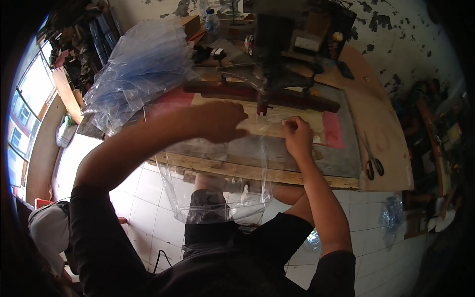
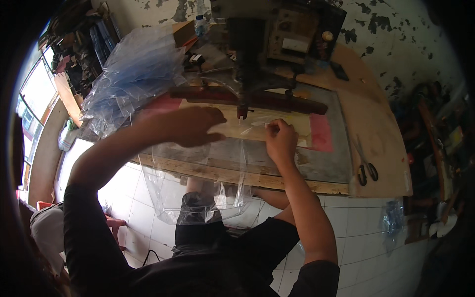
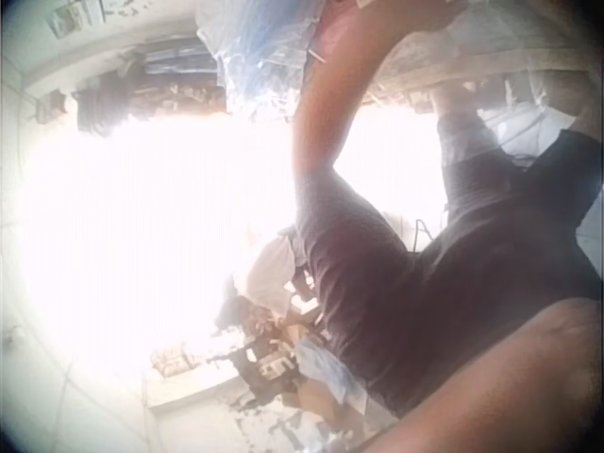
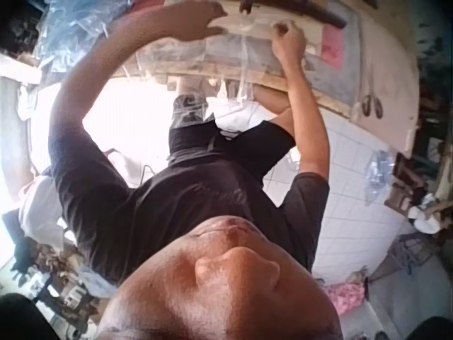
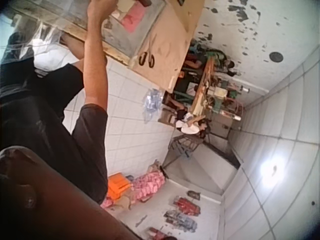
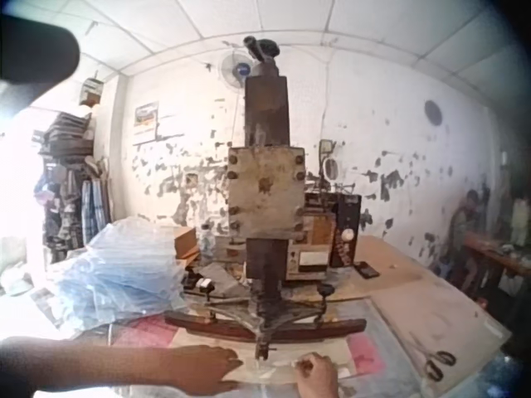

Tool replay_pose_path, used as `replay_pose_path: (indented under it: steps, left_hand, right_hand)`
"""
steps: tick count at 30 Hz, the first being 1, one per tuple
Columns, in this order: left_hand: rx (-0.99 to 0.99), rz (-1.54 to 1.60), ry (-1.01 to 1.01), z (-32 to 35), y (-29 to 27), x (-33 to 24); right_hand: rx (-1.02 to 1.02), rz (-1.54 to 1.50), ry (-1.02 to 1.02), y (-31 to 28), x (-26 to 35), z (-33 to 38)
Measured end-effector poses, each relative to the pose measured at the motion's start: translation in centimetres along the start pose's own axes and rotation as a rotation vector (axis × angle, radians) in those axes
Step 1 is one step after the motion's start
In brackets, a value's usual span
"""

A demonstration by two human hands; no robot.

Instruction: The person cuts a plastic piece with scissors, aligns a plastic sheet on the table, and presses the heat sealer arm down onto the plastic.

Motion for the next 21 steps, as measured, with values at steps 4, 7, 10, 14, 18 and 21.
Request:
replay_pose_path:
  steps: [4,7,10,14,18,21]
  left_hand:
    - [-0.186,-0.029,0.113,-3.5,6.3,0.3]
    - [-0.185,0.115,0.102,-3.6,7.9,-1.0]
    - [-0.213,0.099,0.086,-2.4,8.4,-1.7]
    - [-0.186,0.150,0.065,-2.3,8.9,-1.3]
    - [-0.113,0.044,0.063,-2.9,9.5,-1.2]
    - [-0.111,0.029,0.049,-2.8,9.7,-1.2]
  right_hand:
    - [-0.002,-0.023,-0.075,0.3,-0.5,-0.1]
    - [0.012,-0.039,-0.019,0.2,-0.7,-0.2]
    - [0.030,-0.086,0.044,-0.1,-1.2,-0.4]
    - [0.063,-0.057,0.042,0.0,-1.2,-0.6]
    - [0.058,-0.075,0.049,0.0,-0.8,-0.6]
    - [0.070,-0.102,0.060,0.1,-0.4,-0.4]
Point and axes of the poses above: each hand's wrist, its own z-axis away from the middle knuckle, its own y-axis out of the palm, x = y × z, the point moved 5 cm from there along -z, towards the middle knuckle, and after that the axes turned 6 degrees about -z, right-handed, at the moved point
